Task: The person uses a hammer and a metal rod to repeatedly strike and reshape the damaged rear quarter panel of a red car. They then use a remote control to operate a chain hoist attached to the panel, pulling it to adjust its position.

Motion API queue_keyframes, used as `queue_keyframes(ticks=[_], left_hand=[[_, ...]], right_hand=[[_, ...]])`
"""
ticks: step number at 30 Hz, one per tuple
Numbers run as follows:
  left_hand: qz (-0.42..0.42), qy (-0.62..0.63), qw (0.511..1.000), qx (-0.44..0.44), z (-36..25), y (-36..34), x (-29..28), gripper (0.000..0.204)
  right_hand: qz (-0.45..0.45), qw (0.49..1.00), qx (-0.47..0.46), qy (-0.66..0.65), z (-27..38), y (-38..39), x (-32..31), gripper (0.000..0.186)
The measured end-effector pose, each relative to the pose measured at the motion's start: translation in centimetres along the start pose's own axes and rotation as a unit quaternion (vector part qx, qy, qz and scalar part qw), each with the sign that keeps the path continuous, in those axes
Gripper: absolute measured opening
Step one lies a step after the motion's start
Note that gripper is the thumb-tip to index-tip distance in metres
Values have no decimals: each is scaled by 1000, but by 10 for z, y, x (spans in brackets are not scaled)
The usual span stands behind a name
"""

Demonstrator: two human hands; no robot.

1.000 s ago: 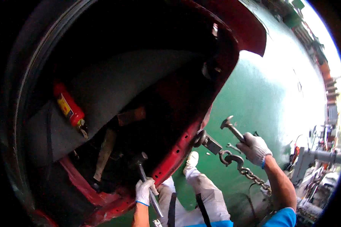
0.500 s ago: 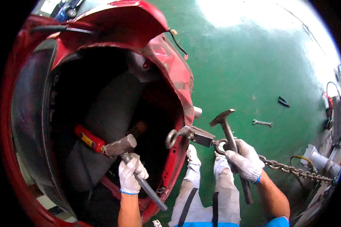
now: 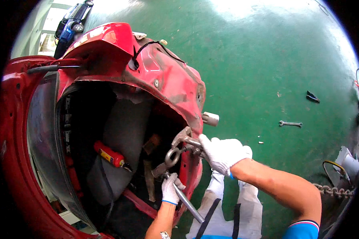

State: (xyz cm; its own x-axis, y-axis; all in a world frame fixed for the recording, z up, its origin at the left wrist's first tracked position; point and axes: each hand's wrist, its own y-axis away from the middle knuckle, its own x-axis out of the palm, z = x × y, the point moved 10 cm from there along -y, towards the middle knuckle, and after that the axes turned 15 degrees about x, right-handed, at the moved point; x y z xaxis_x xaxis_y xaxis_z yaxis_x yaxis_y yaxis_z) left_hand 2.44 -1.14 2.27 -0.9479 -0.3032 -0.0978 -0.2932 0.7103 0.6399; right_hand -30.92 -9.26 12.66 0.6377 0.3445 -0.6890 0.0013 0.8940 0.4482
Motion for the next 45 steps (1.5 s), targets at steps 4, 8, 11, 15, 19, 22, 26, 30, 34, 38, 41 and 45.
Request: queue_keyframes(ticks=[4,8,11,15,19,22,26,30,34,38,41,45], left_hand=[[-10,2,1000,-7,12,-1,3,23],[-37,-55,997,31,-15,-2,-3,18],[0,-74,994,74,-79,-5,11,17],[76,-84,991,74,-177,-5,44,22],[164,-86,983,-23,-215,-2,110,29],[197,-95,968,-122,-202,-8,158,25],[175,-89,969,-148,-188,-17,179,26],[196,18,947,-253,-167,-12,199,30],[179,76,940,-280,-153,-3,209,34],[159,82,951,-253,-156,4,212,34],[136,116,943,-280,-149,16,221,32],[131,113,943,-283,-144,27,227,34]], right_hand=[[15,1000,-20,-16,10,-26,14,36],[91,993,2,-79,-4,-36,9,34],[159,955,6,-252,-6,-16,-29,40],[148,864,129,-465,-51,0,-70,46],[32,868,186,-459,-93,-12,-49,49],[41,864,159,-476,-85,-18,-32,58],[15,866,137,-481,-65,-23,-5,73],[41,848,131,-512,-55,-29,11,75],[51,840,132,-524,-49,-36,14,75],[89,862,128,-482,-40,-39,16,75],[40,853,109,-509,-53,-41,14,74],[-53,805,182,-562,-79,-39,-6,76]])
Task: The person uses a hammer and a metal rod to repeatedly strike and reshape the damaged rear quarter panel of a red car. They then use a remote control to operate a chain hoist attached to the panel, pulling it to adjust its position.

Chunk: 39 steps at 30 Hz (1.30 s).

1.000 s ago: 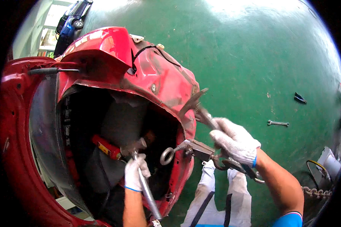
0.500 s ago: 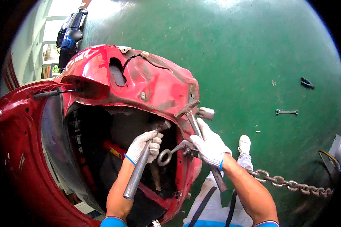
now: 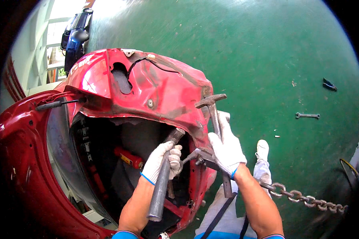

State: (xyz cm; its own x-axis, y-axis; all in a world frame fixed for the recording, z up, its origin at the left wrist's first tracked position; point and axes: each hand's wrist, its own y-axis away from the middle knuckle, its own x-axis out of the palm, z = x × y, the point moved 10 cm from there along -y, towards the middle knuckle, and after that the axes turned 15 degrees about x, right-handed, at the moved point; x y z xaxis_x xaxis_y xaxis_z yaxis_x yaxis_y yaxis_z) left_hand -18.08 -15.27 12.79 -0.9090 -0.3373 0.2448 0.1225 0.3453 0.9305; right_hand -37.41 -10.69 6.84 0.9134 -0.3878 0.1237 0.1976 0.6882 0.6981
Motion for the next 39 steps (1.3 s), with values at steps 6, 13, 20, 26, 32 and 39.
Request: queue_keyframes(ticks=[6,13,20,26,32,39], left_hand=[[-6,-65,997,45,-3,0,-3,30],[10,-83,995,52,-7,-1,-5,27],[2,-74,996,49,-5,-1,0,23],[16,-67,997,43,-4,0,3,23],[-6,-103,993,49,-4,2,-1,25],[14,-100,993,55,-6,1,-1,26]], right_hand=[[73,992,-55,87,0,8,27,74],[156,980,8,123,-8,12,39,73],[94,991,0,93,-5,-1,20,74],[63,987,-92,114,-4,-7,12,72],[160,980,5,120,-20,-6,34,73],[166,973,-31,158,-11,-8,39,73]])
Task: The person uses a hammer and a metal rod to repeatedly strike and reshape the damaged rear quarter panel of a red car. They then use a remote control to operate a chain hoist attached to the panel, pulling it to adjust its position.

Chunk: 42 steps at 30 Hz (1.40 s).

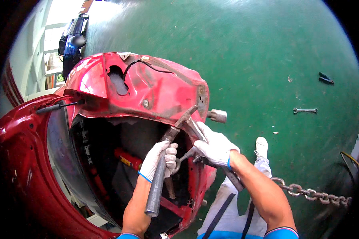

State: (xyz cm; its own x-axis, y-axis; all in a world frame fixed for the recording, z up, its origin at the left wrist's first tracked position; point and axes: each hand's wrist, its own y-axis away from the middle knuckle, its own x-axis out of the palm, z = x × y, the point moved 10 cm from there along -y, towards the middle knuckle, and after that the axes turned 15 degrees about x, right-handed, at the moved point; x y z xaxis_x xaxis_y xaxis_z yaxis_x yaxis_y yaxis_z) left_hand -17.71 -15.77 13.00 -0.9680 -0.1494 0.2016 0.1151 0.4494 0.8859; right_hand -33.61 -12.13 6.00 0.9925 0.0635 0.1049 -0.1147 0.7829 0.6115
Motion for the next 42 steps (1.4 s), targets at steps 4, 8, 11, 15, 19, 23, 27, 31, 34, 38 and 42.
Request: queue_keyframes(ticks=[4,8,11,15,19,23,27,31,34,38,42], left_hand=[[9,3,1000,-7,1,1,-3,26],[-6,8,1000,-10,2,-2,-1,25],[5,4,1000,-15,2,-2,-4,25],[7,-15,1000,-20,4,-3,-2,25],[-21,-55,998,-22,5,-6,-6,25],[-55,-106,993,5,2,3,-6,24],[-80,-164,983,13,1,5,-5,23],[-108,-215,970,16,1,0,-11,19],[-106,-240,965,-2,9,-6,-11,23],[-101,-280,955,0,8,-6,-9,26],[-121,-293,948,-11,11,-4,-5,17]], right_hand=[[-76,994,-54,-50,11,-3,-43,75],[30,998,-1,51,4,-3,-9,78],[-24,999,-37,12,2,-3,-22,75],[-18,999,-37,-4,8,-3,-25,75],[30,999,27,7,-12,6,-16,77],[-60,996,16,-64,-25,9,-40,75],[-49,999,10,-17,-33,11,-25,76],[39,992,101,-63,-31,17,-11,79],[22,997,70,-3,-28,12,9,80],[30,989,103,-99,-31,16,-2,79],[-46,987,100,-120,-43,10,-7,72]])
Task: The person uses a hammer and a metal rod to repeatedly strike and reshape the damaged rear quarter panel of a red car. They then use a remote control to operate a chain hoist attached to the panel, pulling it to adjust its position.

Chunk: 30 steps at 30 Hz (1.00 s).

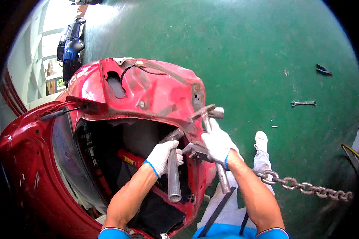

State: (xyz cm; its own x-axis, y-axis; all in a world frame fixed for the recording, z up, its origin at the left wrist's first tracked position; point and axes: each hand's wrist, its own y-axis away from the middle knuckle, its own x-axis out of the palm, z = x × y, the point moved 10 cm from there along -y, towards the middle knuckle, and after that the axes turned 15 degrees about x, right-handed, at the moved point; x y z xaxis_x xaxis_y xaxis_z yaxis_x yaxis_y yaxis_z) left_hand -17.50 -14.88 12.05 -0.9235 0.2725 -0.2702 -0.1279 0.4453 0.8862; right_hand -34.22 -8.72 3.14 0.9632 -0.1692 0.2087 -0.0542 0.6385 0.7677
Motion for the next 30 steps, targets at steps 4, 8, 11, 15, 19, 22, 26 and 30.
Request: queue_keyframes(ticks=[4,8,11,15,19,22,26,30], left_hand=[[-11,-43,999,13,-5,-1,1,19],[4,-30,1000,-9,-1,-2,-2,21],[13,-31,999,-8,-7,-4,9,21],[17,6,1000,-12,-1,-5,-1,22],[10,-3,1000,-12,-4,-5,5,23],[-8,-13,1000,15,-11,2,7,24],[30,117,992,29,-7,-4,-18,21],[46,272,960,40,-14,10,-15,16]], right_hand=[[49,997,32,52,0,4,21,67],[-58,998,11,-10,8,2,-10,62],[-53,994,-82,57,-5,-1,13,61],[58,996,69,-18,8,17,2,62],[51,997,47,37,-5,6,24,61],[95,995,42,-11,3,14,23,57],[36,997,63,-1,12,23,7,74],[22,996,87,-7,15,28,-7,80]])
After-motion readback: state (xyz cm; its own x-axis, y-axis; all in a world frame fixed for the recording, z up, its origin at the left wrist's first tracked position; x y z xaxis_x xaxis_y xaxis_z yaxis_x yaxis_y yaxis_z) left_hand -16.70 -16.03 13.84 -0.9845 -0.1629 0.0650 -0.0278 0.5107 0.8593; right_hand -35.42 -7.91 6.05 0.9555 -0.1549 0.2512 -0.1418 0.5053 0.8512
